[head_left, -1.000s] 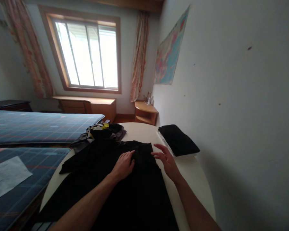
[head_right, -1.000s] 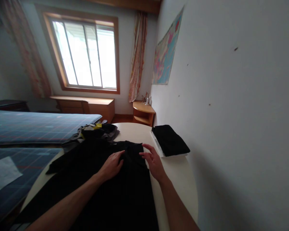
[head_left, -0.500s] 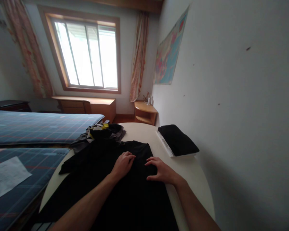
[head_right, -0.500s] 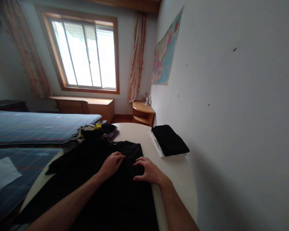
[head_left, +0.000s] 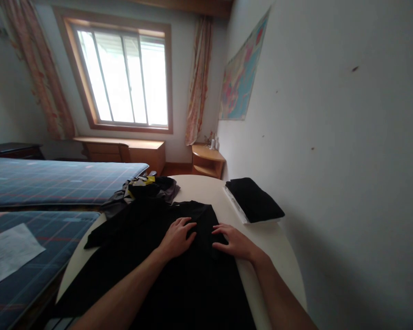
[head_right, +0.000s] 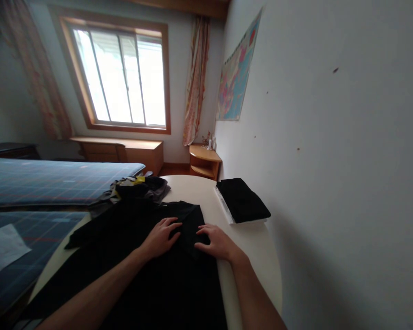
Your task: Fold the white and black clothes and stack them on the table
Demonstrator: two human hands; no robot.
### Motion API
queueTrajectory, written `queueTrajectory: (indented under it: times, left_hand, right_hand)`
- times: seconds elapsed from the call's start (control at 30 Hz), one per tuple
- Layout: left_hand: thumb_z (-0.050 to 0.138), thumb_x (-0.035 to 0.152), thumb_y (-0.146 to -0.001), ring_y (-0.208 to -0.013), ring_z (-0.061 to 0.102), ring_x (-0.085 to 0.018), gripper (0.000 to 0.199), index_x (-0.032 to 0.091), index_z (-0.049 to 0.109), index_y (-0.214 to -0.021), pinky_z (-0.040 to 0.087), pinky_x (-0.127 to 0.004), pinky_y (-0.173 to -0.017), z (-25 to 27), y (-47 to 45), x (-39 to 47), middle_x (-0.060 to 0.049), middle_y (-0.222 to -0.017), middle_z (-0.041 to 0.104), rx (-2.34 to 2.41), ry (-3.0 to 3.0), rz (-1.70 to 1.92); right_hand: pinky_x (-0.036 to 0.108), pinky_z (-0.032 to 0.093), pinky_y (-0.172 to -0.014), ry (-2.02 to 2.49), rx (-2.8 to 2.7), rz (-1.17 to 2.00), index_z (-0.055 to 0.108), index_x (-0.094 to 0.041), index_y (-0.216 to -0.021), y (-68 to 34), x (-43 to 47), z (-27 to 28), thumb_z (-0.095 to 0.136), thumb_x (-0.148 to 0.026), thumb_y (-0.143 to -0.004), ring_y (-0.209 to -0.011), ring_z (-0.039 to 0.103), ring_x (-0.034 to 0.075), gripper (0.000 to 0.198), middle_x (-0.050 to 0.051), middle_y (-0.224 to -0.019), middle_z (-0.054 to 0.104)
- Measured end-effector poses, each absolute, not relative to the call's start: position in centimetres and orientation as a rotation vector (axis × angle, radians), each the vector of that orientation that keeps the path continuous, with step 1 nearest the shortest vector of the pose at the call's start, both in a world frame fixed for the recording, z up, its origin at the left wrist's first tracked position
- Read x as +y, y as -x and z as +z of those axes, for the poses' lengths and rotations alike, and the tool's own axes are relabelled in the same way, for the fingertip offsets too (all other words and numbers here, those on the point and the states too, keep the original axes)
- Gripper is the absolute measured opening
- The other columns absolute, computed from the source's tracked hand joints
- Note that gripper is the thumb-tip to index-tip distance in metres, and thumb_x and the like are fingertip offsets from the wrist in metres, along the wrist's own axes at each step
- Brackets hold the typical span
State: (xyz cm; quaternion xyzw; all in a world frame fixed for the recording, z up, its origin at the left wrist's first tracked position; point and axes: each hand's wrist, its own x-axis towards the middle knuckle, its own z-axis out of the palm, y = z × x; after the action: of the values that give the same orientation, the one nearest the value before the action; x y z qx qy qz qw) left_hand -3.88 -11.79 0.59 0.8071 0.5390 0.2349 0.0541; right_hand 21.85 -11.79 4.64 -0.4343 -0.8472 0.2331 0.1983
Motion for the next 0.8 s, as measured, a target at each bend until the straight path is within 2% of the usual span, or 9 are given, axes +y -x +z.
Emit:
queueTrajectory:
  times: [0.13, 0.2, 0.33, 0.47, 0.63, 0.8]
  left_hand:
    - [0.047, 0.045, -0.095, -0.138, 0.039, -0.028, 0.047, 0.026, 0.055, -0.137, 0.030, -0.045, -0.116, 0.3, 3.8, -11.7, -0.007, -0.148, 0.047, 1.628, -2.480, 0.614]
    - [0.044, 0.047, -0.096, -0.141, 0.035, -0.028, 0.048, 0.027, 0.052, -0.140, 0.026, -0.046, -0.117, 0.3, 3.6, -11.6, -0.006, -0.151, 0.043, 1.623, -2.491, 0.579]
    - [0.038, 0.050, -0.098, -0.146, 0.026, -0.028, 0.052, 0.027, 0.045, -0.144, 0.021, -0.049, -0.119, 0.4, 2.9, -10.8, -0.007, -0.157, 0.035, 1.626, -2.476, 0.468]
    - [0.035, 0.051, -0.099, -0.148, 0.018, -0.030, 0.055, 0.026, 0.040, -0.148, 0.018, -0.052, -0.118, 0.4, 1.8, -9.6, -0.008, -0.160, 0.027, 1.623, -2.471, 0.389]
    - [0.035, 0.050, -0.099, -0.146, 0.024, -0.031, 0.055, 0.022, 0.043, -0.145, 0.021, -0.052, -0.117, 0.2, 0.2, -9.0, -0.010, -0.157, 0.034, 1.640, -2.463, 0.459]
    - [0.036, 0.039, -0.099, -0.130, 0.048, -0.024, 0.042, 0.021, 0.054, -0.132, 0.037, -0.039, -0.108, 1.7, 0.9, -8.2, -0.008, -0.139, 0.056, 1.758, -2.424, 0.738]
  right_hand:
    - [0.040, 0.039, -0.109, 1.267, -2.287, 0.575, 0.067, -0.020, -0.119, -22.0, -11.2, 4.0, 0.059, -0.036, -0.088, -0.122, 0.057, 0.024, 0.036, 0.010, -0.127, 0.065]
    - [0.042, 0.034, -0.113, 1.294, -2.306, 0.540, 0.066, -0.020, -0.122, -22.1, -10.9, 3.3, 0.059, -0.036, -0.088, -0.129, 0.051, 0.025, 0.038, 0.010, -0.135, 0.060]
    - [0.049, 0.021, -0.119, 1.439, -2.354, 0.498, 0.058, -0.023, -0.135, -22.3, -10.3, 2.0, 0.056, -0.039, -0.089, -0.144, 0.030, 0.029, 0.049, 0.006, -0.149, 0.047]
    - [0.049, 0.018, -0.120, 1.530, -2.361, 0.456, 0.050, -0.024, -0.142, -23.2, -9.5, 1.4, 0.048, -0.040, -0.094, -0.147, 0.023, 0.029, 0.051, 0.003, -0.154, 0.040]
    - [0.049, 0.020, -0.119, 1.567, -2.340, 0.395, 0.049, -0.021, -0.144, -24.1, -8.6, 0.8, 0.045, -0.038, -0.095, -0.147, 0.024, 0.028, 0.051, 0.006, -0.154, 0.039]
    - [0.049, 0.020, -0.120, 1.563, -2.325, 0.412, 0.051, -0.021, -0.141, -24.5, -8.5, 0.7, 0.047, -0.035, -0.093, -0.146, 0.026, 0.027, 0.051, 0.006, -0.154, 0.040]
